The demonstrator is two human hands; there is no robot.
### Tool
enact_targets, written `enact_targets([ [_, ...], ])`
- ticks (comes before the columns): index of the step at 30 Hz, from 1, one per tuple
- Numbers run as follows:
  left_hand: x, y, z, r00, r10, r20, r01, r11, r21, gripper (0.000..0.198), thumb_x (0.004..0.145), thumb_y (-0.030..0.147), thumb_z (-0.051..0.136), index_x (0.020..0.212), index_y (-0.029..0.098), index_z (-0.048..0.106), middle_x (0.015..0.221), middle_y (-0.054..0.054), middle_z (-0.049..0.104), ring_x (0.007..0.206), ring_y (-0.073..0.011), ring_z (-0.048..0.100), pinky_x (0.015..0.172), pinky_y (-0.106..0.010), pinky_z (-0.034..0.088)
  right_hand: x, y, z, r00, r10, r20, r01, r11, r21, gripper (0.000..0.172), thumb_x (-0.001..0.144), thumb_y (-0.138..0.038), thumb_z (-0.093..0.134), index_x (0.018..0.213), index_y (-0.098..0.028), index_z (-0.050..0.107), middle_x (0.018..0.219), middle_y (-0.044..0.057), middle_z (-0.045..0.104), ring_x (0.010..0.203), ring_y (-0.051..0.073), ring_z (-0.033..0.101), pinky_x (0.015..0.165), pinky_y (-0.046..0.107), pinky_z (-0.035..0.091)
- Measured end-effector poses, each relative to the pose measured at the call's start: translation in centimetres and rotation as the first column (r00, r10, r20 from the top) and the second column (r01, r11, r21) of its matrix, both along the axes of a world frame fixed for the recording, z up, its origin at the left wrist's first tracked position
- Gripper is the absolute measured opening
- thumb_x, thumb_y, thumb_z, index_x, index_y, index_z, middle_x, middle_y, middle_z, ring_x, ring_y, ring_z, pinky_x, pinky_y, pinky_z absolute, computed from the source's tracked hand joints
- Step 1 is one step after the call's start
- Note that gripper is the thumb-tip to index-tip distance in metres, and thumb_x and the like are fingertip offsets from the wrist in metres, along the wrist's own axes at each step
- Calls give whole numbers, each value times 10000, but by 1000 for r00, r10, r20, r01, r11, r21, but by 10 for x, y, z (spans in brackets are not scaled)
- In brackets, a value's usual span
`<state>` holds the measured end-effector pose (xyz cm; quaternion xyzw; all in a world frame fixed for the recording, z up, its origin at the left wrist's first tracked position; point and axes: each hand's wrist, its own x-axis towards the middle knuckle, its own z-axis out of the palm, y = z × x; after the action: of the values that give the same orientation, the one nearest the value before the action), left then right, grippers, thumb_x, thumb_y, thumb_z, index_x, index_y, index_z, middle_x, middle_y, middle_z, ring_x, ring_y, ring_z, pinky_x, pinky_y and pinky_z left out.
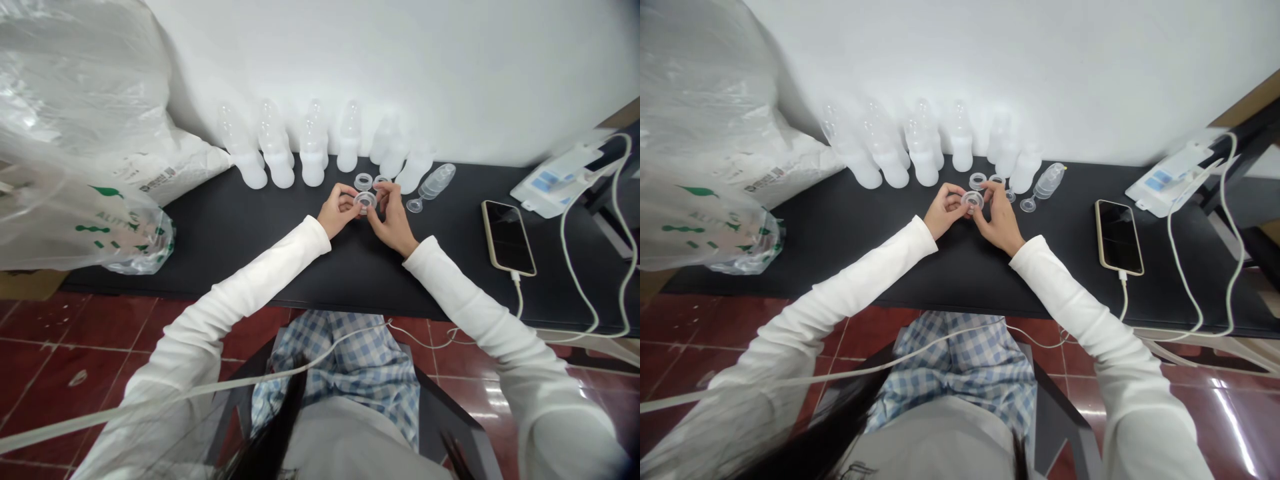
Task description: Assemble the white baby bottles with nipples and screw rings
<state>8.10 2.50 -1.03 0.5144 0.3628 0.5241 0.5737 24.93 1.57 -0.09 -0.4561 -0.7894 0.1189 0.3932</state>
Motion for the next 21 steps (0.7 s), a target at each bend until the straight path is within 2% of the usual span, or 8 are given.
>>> enact_targets([
  [2,0,0,-1,1000,3,-4,-3,1000,25,461,745,346,868,939,226,467,760,64,662,660,-81,668,726,-249,565,0,-1,1,1000,30,6,-30,998,-53,407,971,-452,465,1284,-194,442,979,112,642,854,255,635,804,455,552],
  [5,0,-1,-2,1000,-7,-26,8,999,32,468,724,300,880,942,222,473,774,59,665,702,-86,677,755,-247,558,0,-2,3,995,94,-30,-97,988,-123,342,963,-435,471,1222,-211,461,867,60,662,729,223,627,736,418,550],
  [8,0,-2,-1,998,-17,-64,19,999,30,460,719,264,877,950,221,481,800,52,672,741,-90,686,778,-245,550,-1,-2,4,992,99,-78,-110,983,-145,335,961,-466,479,1196,-228,467,848,39,688,652,198,609,665,385,540],
  [14,1,-5,2,997,-2,-73,5,999,44,417,741,238,849,940,220,483,772,63,660,695,-81,668,728,-234,550,-4,0,-2,983,92,-160,-118,980,-162,383,971,-567,472,1172,-241,479,835,40,719,654,201,642,623,376,535],
  [21,1,-3,1,998,5,-66,-5,1000,-6,368,770,213,823,927,220,490,665,85,628,582,-87,643,605,-221,517,-7,0,-5,961,112,-252,-178,949,-261,443,954,-668,461,1133,-263,465,841,25,716,678,199,645,647,380,534],
])
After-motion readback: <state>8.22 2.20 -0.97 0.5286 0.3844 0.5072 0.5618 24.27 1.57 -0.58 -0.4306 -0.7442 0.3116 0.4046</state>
